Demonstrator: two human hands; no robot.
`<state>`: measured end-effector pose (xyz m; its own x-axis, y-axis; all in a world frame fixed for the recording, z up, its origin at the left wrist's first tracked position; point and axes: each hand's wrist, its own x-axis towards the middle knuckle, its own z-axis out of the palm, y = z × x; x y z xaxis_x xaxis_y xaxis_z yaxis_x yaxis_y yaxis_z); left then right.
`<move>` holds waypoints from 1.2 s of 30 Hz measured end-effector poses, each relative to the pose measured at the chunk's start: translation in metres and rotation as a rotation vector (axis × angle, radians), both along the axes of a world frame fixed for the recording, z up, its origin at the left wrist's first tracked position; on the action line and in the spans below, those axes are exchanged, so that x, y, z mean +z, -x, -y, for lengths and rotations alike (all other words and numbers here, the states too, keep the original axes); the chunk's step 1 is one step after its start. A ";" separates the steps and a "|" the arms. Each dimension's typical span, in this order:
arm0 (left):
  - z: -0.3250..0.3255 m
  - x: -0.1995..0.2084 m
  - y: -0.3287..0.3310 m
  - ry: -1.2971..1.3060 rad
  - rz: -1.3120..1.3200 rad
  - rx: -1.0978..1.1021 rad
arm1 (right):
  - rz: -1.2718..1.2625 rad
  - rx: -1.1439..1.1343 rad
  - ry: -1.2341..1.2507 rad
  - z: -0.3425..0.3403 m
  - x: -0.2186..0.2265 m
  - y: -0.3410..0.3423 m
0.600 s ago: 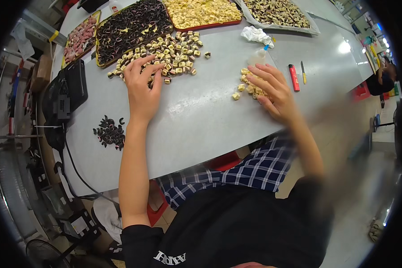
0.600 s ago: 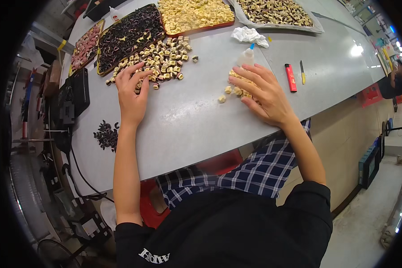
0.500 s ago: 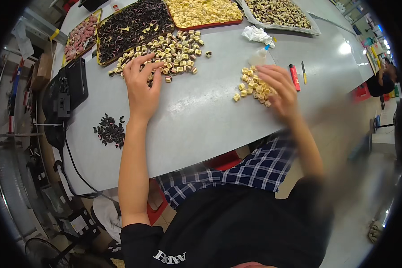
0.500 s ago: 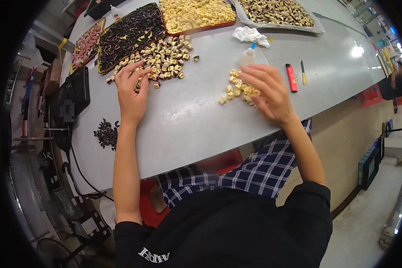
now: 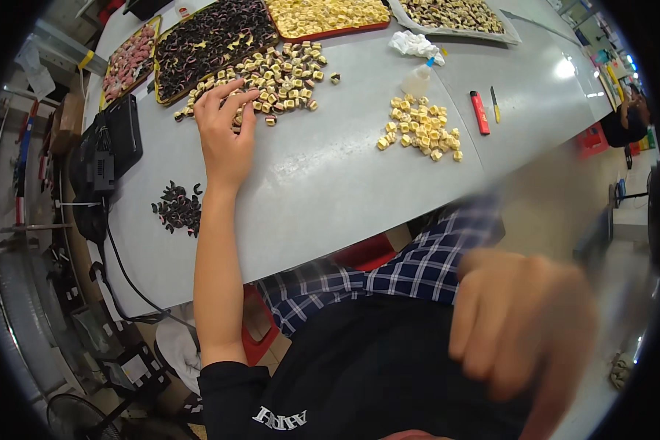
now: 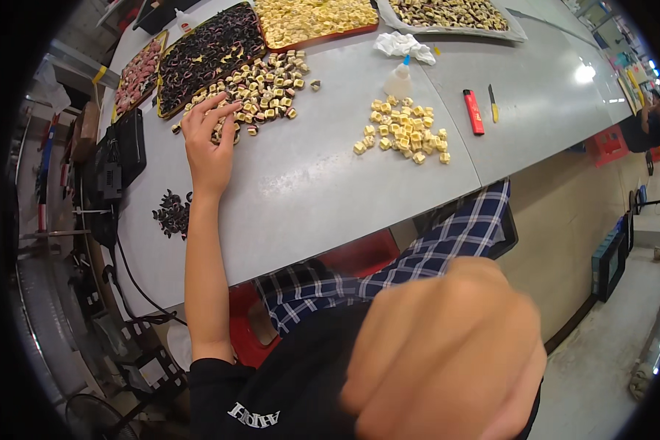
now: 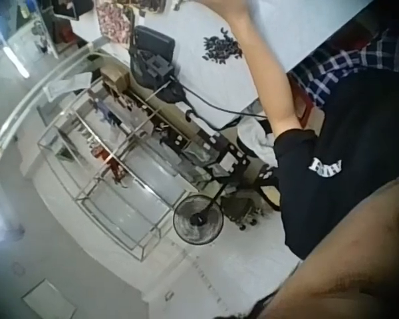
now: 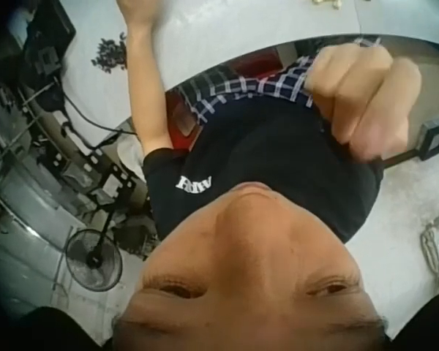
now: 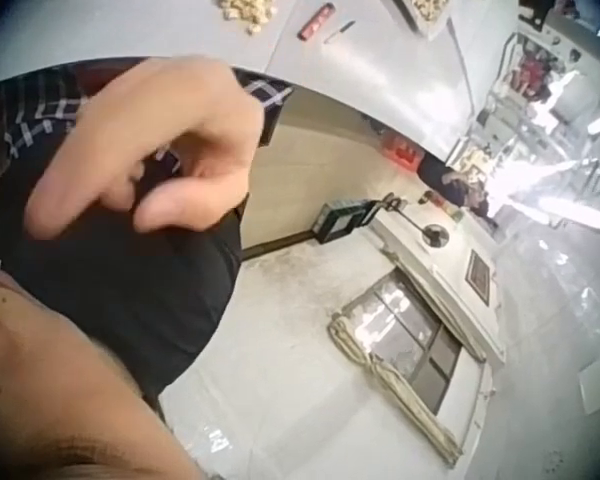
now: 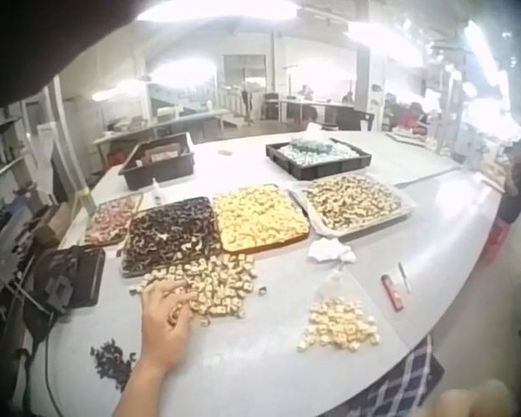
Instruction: The user is applying glue to small black plastic pieces and attaching them to gold-colored components.
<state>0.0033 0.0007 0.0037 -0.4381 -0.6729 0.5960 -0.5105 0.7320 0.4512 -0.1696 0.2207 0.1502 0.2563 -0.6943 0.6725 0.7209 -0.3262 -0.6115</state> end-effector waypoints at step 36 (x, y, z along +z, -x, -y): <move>0.003 0.000 0.001 0.021 0.012 -0.011 | -0.205 0.145 0.088 0.025 0.017 -0.017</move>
<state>0.0027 -0.0027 0.0039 -0.4526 -0.6553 0.6048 -0.5080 0.7469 0.4292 -0.1523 0.1953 0.1667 0.4866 -0.5810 0.6525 0.6278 -0.2868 -0.7236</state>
